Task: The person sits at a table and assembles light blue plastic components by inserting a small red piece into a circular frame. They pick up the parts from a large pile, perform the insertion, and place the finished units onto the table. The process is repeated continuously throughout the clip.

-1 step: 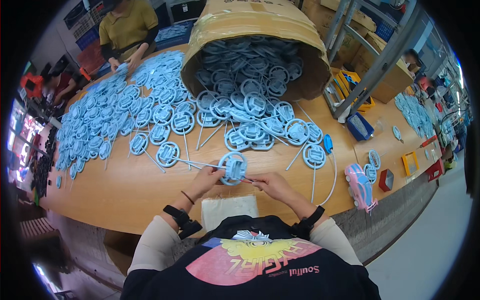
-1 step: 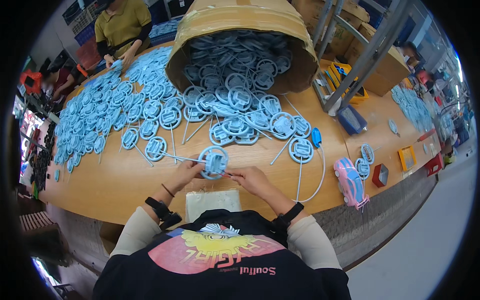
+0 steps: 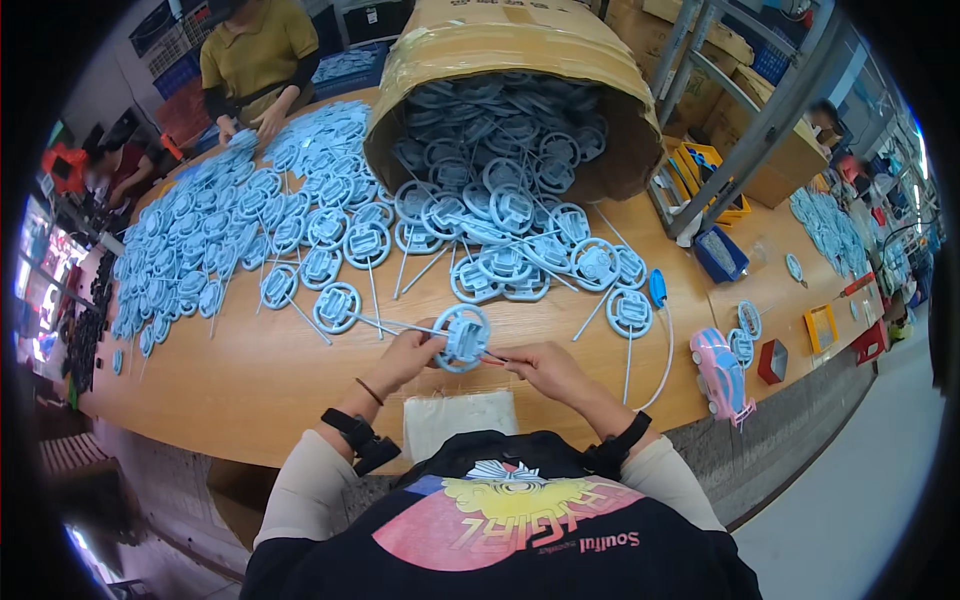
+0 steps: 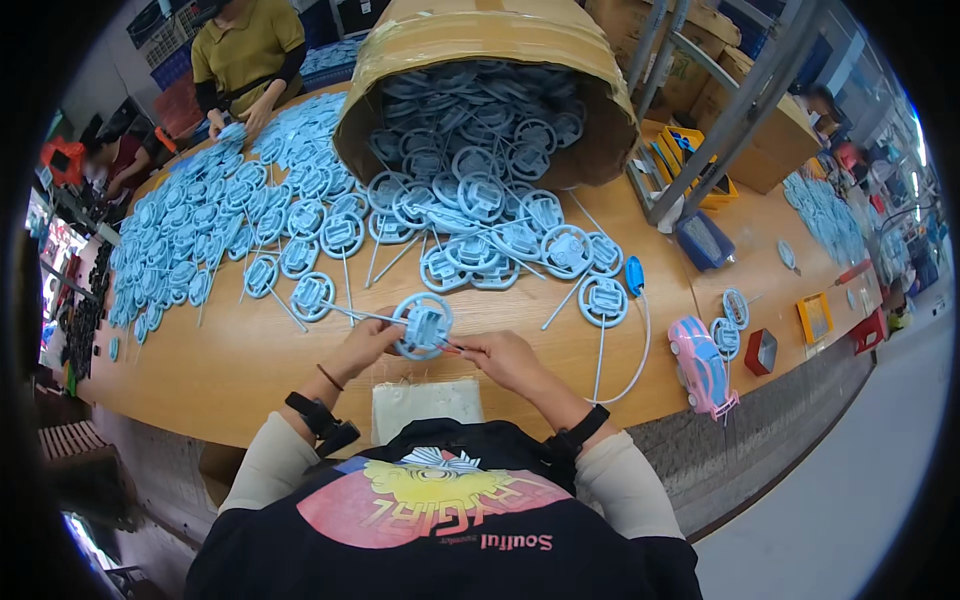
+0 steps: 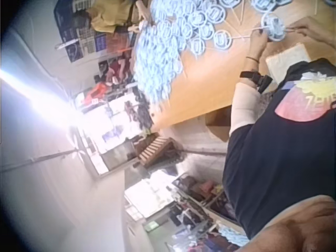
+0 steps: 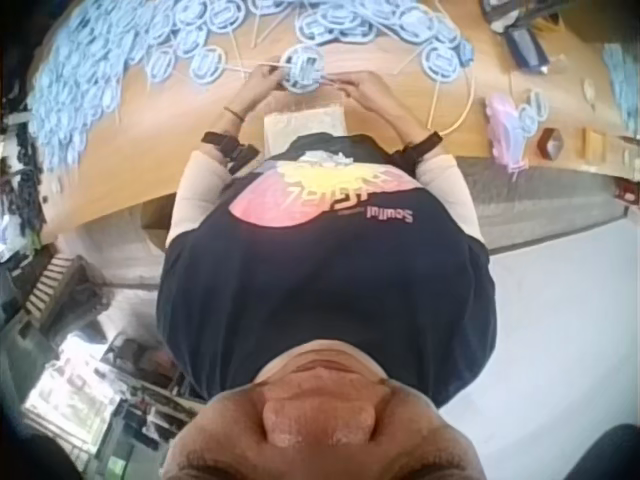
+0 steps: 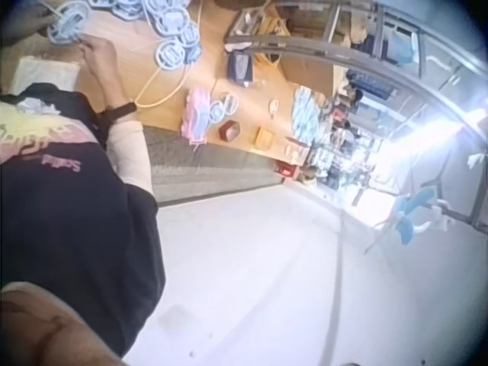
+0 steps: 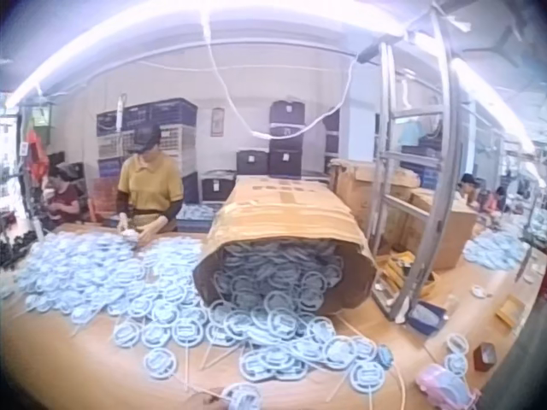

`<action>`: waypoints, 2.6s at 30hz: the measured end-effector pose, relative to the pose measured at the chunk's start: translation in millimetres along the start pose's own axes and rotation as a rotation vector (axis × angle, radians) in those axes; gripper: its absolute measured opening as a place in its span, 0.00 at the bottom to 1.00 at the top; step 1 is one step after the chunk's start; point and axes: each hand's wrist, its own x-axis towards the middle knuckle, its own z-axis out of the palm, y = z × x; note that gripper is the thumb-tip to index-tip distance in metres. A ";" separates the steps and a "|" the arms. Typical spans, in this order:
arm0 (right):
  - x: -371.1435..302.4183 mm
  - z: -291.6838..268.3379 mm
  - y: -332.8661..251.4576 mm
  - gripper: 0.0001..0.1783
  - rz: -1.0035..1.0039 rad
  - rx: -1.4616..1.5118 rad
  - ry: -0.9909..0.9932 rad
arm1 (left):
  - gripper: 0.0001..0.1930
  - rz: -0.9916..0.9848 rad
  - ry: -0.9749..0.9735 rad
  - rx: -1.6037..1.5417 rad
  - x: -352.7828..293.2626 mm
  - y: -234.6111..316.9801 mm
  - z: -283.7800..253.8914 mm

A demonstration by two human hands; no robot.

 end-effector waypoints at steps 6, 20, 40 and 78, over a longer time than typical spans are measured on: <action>-3.5 -9.8 -33.1 0.14 -0.248 -0.272 -0.057 | 0.17 -0.073 -0.128 0.108 -21.2 36.9 -12.0; -6.0 -15.0 -59.0 0.15 -0.322 -0.116 0.114 | 0.15 0.032 -0.080 -0.477 -35.9 35.2 8.4; -0.5 3.8 -37.3 0.15 -0.326 -0.018 0.161 | 0.25 0.110 -0.164 -0.673 -28.2 7.1 26.2; 9.5 -28.4 6.0 0.18 0.035 0.366 0.178 | 0.34 0.124 0.265 -0.139 115.1 0.0 -27.0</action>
